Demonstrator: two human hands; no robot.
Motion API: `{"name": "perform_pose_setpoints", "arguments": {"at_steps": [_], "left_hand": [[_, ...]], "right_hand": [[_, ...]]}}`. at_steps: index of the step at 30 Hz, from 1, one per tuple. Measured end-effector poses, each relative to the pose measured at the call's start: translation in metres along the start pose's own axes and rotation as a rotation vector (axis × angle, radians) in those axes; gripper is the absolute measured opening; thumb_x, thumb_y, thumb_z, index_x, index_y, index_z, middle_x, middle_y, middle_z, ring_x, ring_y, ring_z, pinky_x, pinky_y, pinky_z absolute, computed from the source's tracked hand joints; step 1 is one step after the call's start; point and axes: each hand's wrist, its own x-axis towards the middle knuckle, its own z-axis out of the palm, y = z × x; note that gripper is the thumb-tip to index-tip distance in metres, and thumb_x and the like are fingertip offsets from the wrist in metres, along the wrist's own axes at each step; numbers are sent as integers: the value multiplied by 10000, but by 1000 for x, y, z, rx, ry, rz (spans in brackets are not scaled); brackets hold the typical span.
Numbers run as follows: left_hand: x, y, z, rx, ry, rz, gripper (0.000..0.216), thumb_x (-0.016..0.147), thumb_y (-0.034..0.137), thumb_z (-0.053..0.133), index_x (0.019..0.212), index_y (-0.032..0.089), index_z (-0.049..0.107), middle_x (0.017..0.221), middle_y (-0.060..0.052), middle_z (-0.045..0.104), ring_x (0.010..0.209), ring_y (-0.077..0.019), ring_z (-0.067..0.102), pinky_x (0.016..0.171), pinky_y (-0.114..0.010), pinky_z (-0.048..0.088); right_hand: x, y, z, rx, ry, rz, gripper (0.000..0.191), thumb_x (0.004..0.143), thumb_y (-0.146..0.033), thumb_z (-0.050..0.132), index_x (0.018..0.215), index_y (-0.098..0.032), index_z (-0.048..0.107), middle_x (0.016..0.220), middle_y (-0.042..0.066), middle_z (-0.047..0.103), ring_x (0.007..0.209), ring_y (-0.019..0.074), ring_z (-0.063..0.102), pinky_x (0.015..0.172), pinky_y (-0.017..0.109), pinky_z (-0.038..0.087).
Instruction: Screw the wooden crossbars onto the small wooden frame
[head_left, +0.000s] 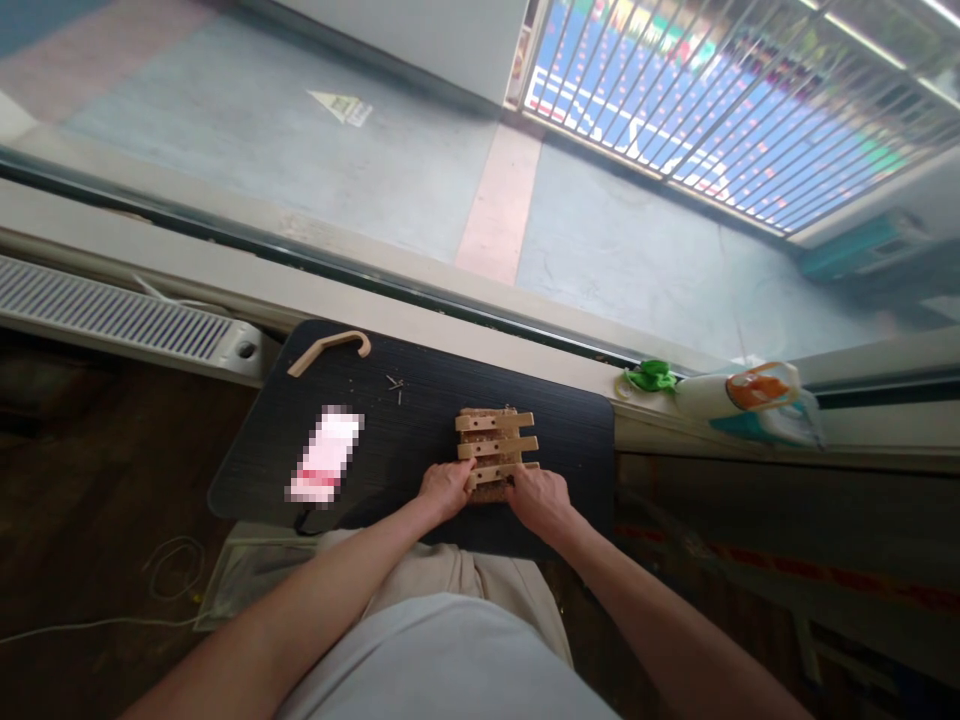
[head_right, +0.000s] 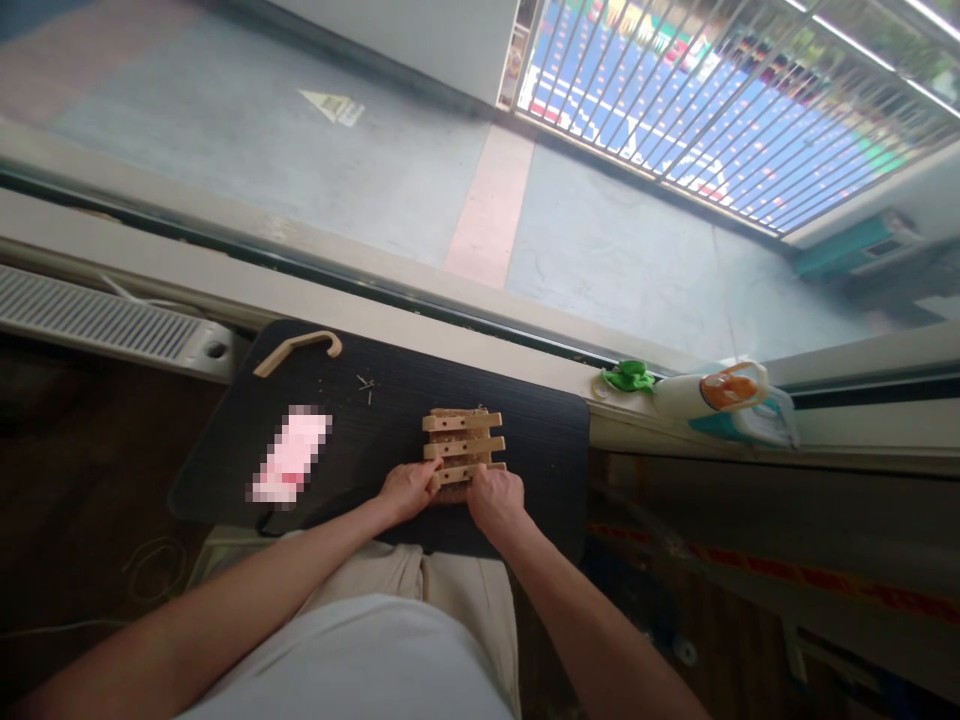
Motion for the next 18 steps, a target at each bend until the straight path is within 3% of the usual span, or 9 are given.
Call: {"name": "perform_pose_setpoints", "arguments": {"at_steps": [4,9,18], "left_hand": [[0,-1,2,-9,28,-1,308,791,222,400,1086,261,477,1017,-22,643,903,-167,599,771,-263,430],[1,-2,5,-9,40,29,308,767,210,421,1064,261,485,992,-15,649,884,-170,601,750,-260,430],[3,-3,9,-9,51,32,316,775,221,406,1081,260,471,984,-24,651,879,-173,604,748,-274,428]], "right_hand": [[-5,-5,-8,-130,56,-196,243,810,-88,372,870,-157,597,834,121,652,791,214,619,630,303,451],[-1,-5,-5,-178,65,-337,270,767,-21,374,852,-103,616,826,154,643,765,218,614,624,312,455],[4,-10,9,115,16,91,298,838,-232,354,804,-144,637,819,141,669,770,206,633,627,277,453]]}}
